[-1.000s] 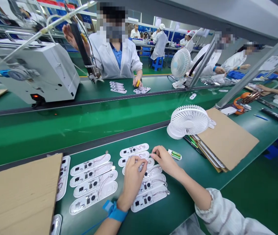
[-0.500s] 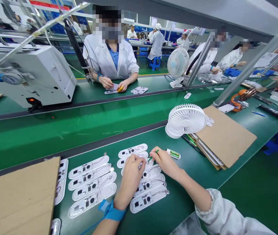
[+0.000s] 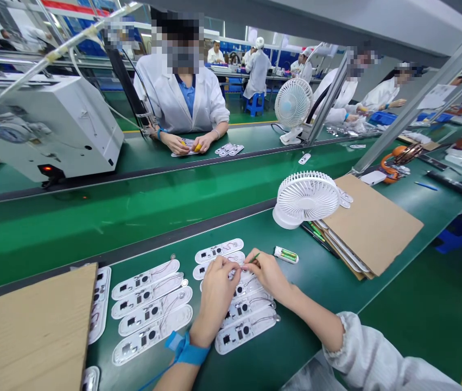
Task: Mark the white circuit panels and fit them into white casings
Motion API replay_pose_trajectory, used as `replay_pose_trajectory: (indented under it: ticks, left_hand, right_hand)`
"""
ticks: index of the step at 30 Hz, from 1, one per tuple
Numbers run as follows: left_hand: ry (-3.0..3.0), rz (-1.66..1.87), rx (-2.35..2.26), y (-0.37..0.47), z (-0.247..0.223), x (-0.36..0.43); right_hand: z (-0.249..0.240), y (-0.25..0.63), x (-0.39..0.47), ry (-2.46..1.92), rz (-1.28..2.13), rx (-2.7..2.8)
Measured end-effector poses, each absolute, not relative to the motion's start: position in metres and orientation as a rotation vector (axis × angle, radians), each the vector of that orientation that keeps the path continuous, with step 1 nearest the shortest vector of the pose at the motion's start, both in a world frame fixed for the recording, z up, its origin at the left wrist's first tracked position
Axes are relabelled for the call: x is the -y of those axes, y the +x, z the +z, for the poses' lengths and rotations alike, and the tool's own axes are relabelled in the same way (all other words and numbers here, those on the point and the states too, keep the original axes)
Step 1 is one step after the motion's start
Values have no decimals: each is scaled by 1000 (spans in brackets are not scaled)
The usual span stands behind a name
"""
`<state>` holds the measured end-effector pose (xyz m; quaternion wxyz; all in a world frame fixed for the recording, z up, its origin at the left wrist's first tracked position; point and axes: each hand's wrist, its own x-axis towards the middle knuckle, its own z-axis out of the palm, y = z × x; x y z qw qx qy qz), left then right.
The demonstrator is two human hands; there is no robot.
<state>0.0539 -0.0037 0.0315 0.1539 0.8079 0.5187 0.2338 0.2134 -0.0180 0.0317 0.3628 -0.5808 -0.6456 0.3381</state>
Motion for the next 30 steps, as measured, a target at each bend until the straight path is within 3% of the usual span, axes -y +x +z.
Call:
replay_pose_trajectory:
  ticks: [30]
  left_hand:
    - [2817, 724, -1376, 38, 19, 17]
  right_hand:
    - [42, 217, 4, -1579, 1015, 1615]
